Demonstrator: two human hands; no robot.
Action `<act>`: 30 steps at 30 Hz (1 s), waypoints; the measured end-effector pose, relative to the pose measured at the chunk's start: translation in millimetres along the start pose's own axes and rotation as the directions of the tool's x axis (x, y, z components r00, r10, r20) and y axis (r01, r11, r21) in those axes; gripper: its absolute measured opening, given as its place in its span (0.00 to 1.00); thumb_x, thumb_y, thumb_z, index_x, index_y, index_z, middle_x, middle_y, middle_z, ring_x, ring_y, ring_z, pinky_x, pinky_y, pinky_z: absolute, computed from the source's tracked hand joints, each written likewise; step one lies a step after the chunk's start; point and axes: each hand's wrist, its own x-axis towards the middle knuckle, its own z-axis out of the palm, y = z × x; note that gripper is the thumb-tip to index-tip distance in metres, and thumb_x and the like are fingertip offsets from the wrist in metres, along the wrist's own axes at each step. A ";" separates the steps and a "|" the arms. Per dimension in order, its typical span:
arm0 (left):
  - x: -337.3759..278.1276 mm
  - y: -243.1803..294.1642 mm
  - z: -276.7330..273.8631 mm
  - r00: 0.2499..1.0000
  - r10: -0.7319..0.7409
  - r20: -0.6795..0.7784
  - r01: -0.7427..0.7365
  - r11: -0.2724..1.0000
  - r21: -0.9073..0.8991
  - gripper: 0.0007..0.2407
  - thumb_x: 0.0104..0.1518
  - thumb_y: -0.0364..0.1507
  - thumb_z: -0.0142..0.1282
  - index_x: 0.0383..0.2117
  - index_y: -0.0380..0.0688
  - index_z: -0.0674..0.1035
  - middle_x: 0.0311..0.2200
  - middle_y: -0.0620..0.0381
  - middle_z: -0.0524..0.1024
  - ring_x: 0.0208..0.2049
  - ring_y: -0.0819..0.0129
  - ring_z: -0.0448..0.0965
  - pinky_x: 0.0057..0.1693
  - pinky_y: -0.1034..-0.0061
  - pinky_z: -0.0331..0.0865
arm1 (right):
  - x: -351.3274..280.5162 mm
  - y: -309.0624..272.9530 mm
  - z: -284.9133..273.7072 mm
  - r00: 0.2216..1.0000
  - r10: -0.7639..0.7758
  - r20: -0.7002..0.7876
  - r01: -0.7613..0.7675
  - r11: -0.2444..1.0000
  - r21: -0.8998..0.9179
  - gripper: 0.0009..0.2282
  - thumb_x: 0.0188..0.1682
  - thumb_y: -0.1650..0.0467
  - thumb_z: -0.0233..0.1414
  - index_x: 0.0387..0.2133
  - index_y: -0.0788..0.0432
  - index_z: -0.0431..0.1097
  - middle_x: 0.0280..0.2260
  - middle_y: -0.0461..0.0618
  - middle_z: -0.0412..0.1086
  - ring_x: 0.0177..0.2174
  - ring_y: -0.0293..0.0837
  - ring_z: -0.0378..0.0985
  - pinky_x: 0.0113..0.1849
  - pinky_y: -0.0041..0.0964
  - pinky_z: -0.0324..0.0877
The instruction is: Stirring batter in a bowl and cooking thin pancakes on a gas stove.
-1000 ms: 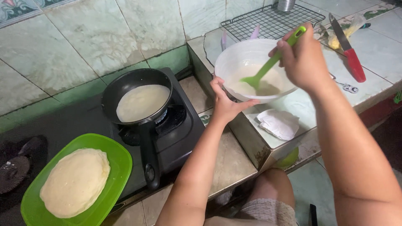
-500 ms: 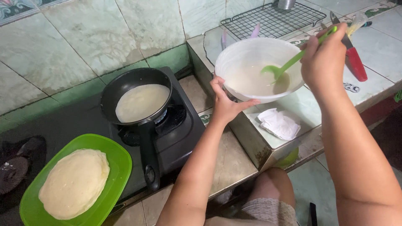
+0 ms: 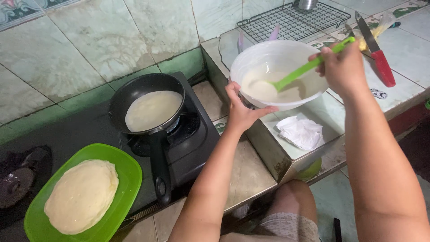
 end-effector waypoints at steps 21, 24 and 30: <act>-0.5 -5.5 2.0 0.999 0.046 -0.013 -0.045 0.998 0.050 0.43 0.38 0.37 0.81 0.53 0.46 0.53 0.56 0.45 0.62 0.59 0.59 0.66 0.65 0.63 0.65 | -24.2 -60.6 -49.0 0.983 -0.165 -0.076 0.181 0.932 0.314 0.07 0.71 0.76 0.42 0.48 0.65 0.48 0.40 0.61 0.74 0.29 0.40 0.75 0.33 0.34 0.74; -0.3 -5.0 1.9 0.999 0.041 -0.011 -0.041 0.998 0.045 0.43 0.38 0.37 0.81 0.52 0.46 0.53 0.55 0.45 0.62 0.59 0.59 0.67 0.64 0.64 0.66 | -29.9 -73.9 -47.9 0.973 -0.227 -0.048 0.232 0.952 0.200 0.07 0.71 0.76 0.42 0.48 0.66 0.49 0.41 0.62 0.74 0.31 0.41 0.76 0.35 0.34 0.75; -0.6 -4.3 1.3 1.000 0.025 0.006 -0.025 1.000 0.014 0.42 0.40 0.37 0.80 0.53 0.47 0.52 0.56 0.43 0.62 0.60 0.58 0.67 0.65 0.64 0.66 | -20.5 -54.2 -32.5 0.935 -0.327 0.138 0.316 0.944 0.096 0.07 0.71 0.76 0.45 0.48 0.65 0.51 0.43 0.61 0.75 0.41 0.42 0.78 0.45 0.36 0.77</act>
